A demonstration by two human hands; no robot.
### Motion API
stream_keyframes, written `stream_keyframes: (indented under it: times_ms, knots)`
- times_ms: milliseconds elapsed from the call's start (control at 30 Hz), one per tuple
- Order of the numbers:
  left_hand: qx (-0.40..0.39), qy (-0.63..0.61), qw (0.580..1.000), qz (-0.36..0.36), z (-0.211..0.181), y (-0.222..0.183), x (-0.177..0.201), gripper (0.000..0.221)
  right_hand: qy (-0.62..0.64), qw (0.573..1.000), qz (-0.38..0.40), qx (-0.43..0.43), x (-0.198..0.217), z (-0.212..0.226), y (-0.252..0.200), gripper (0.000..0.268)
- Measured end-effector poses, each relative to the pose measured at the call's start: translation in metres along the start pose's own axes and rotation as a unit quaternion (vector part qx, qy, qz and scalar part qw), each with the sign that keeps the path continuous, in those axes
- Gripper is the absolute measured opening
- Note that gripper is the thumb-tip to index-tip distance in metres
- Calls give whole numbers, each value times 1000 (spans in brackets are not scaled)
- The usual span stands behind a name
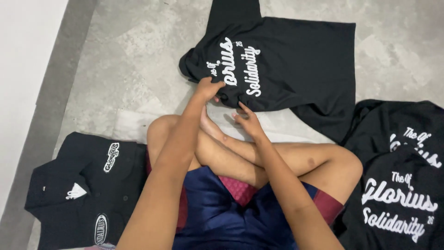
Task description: Folding a black shirt into a neat rectangle while sitting on the floor.
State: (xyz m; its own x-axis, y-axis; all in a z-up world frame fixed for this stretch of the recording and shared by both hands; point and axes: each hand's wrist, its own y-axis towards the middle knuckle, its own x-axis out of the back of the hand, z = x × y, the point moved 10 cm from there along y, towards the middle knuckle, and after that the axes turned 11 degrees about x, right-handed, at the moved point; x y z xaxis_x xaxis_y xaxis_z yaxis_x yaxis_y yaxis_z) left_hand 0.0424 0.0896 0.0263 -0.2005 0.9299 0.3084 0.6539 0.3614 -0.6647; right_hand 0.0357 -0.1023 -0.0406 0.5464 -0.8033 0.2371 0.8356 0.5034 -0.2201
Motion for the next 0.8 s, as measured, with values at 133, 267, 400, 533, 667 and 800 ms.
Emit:
stream_keyframes:
  times_ms: [133,267,400,533,667,800]
  knots:
    - [-16,38,999,9,-12,-9,-2,77,-133,988,15,71,-1,42,-12,74]
    - [0,68,996,50,-10,-35,-4,85,-116,990,-14,84,4,56,-15,77]
    - [-4,112,990,85,-23,-62,-7,95,-157,978,-34,134,8,47,-3,47]
    - [-17,150,983,107,-32,-81,-10,99,-179,972,-29,152,-2,39,1,47]
    - [-23,182,977,104,-29,-83,-13,101,-102,988,-39,112,-13,28,11,39]
    - [-42,176,981,75,-27,-76,-13,97,-35,991,-85,92,-10,61,8,27]
